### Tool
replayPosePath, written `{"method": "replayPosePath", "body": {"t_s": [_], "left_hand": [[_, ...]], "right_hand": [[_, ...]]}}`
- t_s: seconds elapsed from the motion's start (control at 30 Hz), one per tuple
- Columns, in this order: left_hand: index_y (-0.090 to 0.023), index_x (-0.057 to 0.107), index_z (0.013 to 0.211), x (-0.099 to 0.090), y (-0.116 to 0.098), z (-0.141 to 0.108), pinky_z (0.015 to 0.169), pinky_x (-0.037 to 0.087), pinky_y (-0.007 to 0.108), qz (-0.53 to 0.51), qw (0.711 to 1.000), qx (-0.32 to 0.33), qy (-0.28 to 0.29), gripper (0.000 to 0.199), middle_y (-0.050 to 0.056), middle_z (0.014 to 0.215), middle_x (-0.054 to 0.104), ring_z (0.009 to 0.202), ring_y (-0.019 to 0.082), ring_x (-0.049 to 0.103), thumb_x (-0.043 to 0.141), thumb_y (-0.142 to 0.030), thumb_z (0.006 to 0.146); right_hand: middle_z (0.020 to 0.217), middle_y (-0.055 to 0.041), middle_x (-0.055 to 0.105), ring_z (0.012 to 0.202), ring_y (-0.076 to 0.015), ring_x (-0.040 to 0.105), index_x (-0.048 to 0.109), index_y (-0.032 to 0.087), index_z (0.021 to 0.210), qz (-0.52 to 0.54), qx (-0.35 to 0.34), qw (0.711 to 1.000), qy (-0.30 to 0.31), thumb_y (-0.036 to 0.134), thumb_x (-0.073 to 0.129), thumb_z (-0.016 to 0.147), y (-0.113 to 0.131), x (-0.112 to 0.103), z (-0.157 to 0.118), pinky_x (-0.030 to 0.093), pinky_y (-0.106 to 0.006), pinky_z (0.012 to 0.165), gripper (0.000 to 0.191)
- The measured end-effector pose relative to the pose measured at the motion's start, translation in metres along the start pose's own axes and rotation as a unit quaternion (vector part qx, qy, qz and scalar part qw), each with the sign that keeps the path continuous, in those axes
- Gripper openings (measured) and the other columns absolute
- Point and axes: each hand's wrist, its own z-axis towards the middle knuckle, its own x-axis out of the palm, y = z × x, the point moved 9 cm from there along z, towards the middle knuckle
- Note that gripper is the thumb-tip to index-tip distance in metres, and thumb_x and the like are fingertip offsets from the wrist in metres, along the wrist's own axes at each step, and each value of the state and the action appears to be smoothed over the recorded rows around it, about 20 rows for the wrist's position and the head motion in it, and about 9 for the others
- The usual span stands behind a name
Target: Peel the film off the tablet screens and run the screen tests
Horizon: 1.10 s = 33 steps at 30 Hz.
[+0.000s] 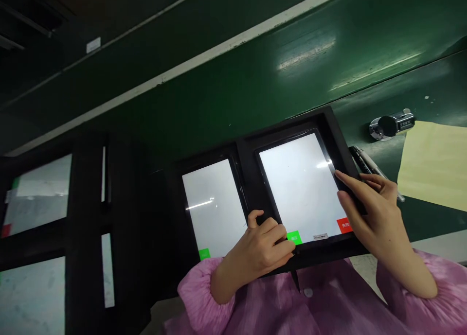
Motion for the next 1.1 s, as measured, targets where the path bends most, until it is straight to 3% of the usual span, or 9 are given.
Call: {"method": "replayPosePath", "body": {"t_s": [0.1, 0.2, 0.27, 0.37, 0.43, 0.5, 0.63, 0.93, 1.1], "left_hand": [[-0.016, 0.059, 0.081, 0.001, -0.001, 0.003, 0.099, 0.028, 0.040, 0.006, 1.000, 0.003, -0.001, 0.028, -0.003, 0.074, 0.050, 0.074, 0.013, 0.046, 0.052, -0.015, 0.108], [-0.015, 0.058, 0.078, -0.001, -0.002, 0.006, 0.099, 0.028, 0.041, 0.017, 1.000, 0.007, -0.005, 0.031, -0.003, 0.071, 0.050, 0.073, 0.013, 0.045, 0.051, -0.012, 0.107], [-0.015, 0.059, 0.079, -0.001, -0.004, 0.008, 0.099, 0.028, 0.040, 0.015, 1.000, 0.017, 0.001, 0.032, -0.003, 0.071, 0.050, 0.073, 0.013, 0.045, 0.049, -0.013, 0.109], [-0.016, 0.060, 0.081, 0.001, -0.006, 0.008, 0.100, 0.026, 0.040, 0.012, 0.999, 0.028, 0.015, 0.030, -0.003, 0.071, 0.050, 0.074, 0.013, 0.044, 0.049, -0.011, 0.108], [-0.016, 0.060, 0.080, 0.003, -0.006, 0.007, 0.102, 0.026, 0.040, 0.014, 0.999, 0.029, 0.024, 0.029, -0.003, 0.070, 0.049, 0.073, 0.013, 0.043, 0.050, -0.006, 0.106], [-0.015, 0.058, 0.078, 0.005, -0.005, 0.006, 0.102, 0.026, 0.041, 0.013, 0.999, 0.029, 0.028, 0.029, -0.003, 0.069, 0.048, 0.073, 0.013, 0.042, 0.052, -0.004, 0.103], [-0.015, 0.060, 0.076, 0.007, -0.004, 0.006, 0.105, 0.026, 0.043, 0.004, 0.999, 0.028, 0.032, 0.029, -0.003, 0.070, 0.048, 0.072, 0.013, 0.041, 0.052, -0.001, 0.100], [-0.016, 0.060, 0.085, 0.007, -0.005, 0.000, 0.106, 0.025, 0.040, -0.017, 0.999, -0.009, 0.035, 0.028, -0.004, 0.072, 0.053, 0.074, 0.013, 0.045, 0.047, 0.002, 0.102], [-0.015, 0.059, 0.083, 0.011, -0.007, -0.003, 0.108, 0.025, 0.040, 0.006, 1.000, -0.018, 0.024, 0.027, -0.004, 0.069, 0.046, 0.073, 0.012, 0.041, 0.050, 0.005, 0.098]], "right_hand": [[0.095, -0.0088, 0.068, 0.106, -0.0240, 0.052, 0.059, 0.015, 0.132, 0.029, 0.024, 0.999, 0.005, 0.024, 0.051, 0.107, -0.007, -0.001, 0.002, 0.047, -0.029, 0.075, 0.028], [0.094, -0.0078, 0.068, 0.098, -0.0235, 0.051, 0.061, 0.016, 0.129, 0.017, 0.007, 1.000, 0.005, 0.026, 0.053, 0.106, -0.009, 0.004, 0.013, 0.044, -0.034, 0.079, 0.027], [0.105, -0.0117, 0.068, 0.100, -0.0269, 0.052, 0.066, 0.017, 0.128, -0.047, 0.011, 0.999, 0.001, 0.033, 0.050, 0.107, -0.015, 0.013, 0.026, 0.043, -0.040, 0.083, 0.030], [0.136, -0.0204, 0.057, 0.117, -0.0386, 0.051, 0.075, 0.016, 0.120, -0.114, 0.045, 0.992, 0.035, 0.045, 0.045, 0.107, -0.034, 0.038, 0.049, 0.043, -0.054, 0.092, 0.044], [0.151, -0.0204, 0.048, 0.126, -0.0421, 0.047, 0.078, 0.014, 0.114, -0.066, 0.060, 0.994, 0.068, 0.051, 0.047, 0.105, -0.047, 0.058, 0.059, 0.042, -0.061, 0.100, 0.049], [0.152, -0.0186, 0.048, 0.127, -0.0405, 0.047, 0.081, 0.015, 0.111, 0.003, 0.069, 0.996, 0.051, 0.056, 0.052, 0.103, -0.056, 0.065, 0.063, 0.044, -0.062, 0.105, 0.051], [0.143, -0.0179, 0.056, 0.127, -0.0361, 0.054, 0.083, 0.018, 0.110, 0.044, 0.074, 0.996, -0.015, 0.059, 0.057, 0.101, -0.064, 0.062, 0.058, 0.050, -0.059, 0.104, 0.049], [0.145, -0.0131, 0.056, 0.124, -0.0333, 0.052, 0.083, 0.024, 0.114, 0.019, 0.079, 0.997, -0.008, 0.060, 0.058, 0.100, -0.061, 0.058, 0.058, 0.051, -0.059, 0.107, 0.047], [0.148, -0.0144, 0.053, 0.130, -0.0367, 0.047, 0.082, 0.020, 0.117, 0.045, 0.093, 0.995, 0.006, 0.060, 0.056, 0.101, -0.061, 0.059, 0.058, 0.045, -0.063, 0.113, 0.051]]}}
